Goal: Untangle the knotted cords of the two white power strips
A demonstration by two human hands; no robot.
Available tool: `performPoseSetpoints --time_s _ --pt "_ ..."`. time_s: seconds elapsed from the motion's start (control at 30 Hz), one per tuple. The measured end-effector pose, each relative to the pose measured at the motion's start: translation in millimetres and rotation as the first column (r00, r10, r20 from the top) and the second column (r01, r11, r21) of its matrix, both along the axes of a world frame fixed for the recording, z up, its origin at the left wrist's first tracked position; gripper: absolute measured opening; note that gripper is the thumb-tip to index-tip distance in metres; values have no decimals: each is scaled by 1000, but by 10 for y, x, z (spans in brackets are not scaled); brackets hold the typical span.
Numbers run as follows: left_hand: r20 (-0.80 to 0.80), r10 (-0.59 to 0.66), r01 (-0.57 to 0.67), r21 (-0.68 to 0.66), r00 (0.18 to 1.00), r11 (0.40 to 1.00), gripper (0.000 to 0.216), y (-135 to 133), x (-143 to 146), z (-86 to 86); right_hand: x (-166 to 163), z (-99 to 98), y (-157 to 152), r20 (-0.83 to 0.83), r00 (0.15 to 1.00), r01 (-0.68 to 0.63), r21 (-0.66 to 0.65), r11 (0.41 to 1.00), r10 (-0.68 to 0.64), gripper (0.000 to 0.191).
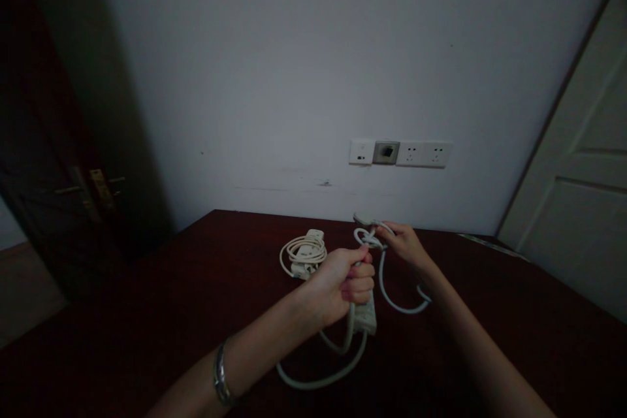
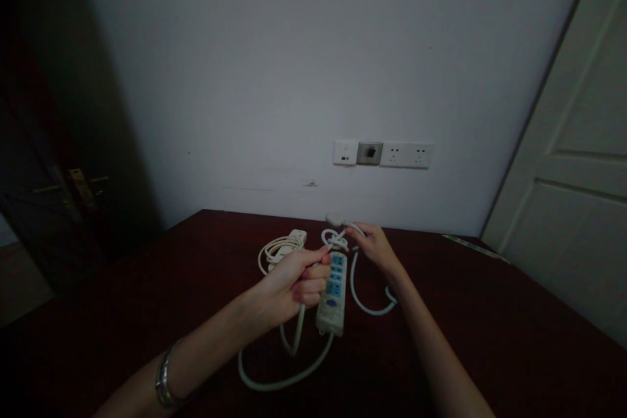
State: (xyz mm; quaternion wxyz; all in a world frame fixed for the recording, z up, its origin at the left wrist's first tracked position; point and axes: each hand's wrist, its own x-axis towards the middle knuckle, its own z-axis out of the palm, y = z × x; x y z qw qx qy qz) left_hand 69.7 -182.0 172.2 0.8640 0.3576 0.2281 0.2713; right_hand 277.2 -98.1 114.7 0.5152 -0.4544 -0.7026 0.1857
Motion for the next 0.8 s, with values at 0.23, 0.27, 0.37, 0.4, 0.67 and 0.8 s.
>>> performPoseSetpoints --time_s 0.23,0.27,0.37,0.4,0.67,0.8 --pt "-192 49 7 281 980 960 28 -159 61 -19 114 -101 93 -33 998 49 23 999 -49 46" --pt "-229 69 11 334 971 943 28 -176 70 -26 125 -106 97 -40 998 54 22 998 -53 47" --pt "-372 243 44 618 896 785 29 -208 78 -34 143 -112 94 -59 996 69 24 997 -68 49" --pt "-404 338 77 729 850 680 29 -213 71 -31 144 -109 90 -63 995 74 25 997 -73 49" --pt "-376 634 289 926 675 242 25 -72 -108 72 23 206 -60 -136 973 200 91 976 -187 43" --pt "-407 474 161 864 781 477 29 114 -253 161 -119 505 -263 -184 940 320 179 931 -287 37"
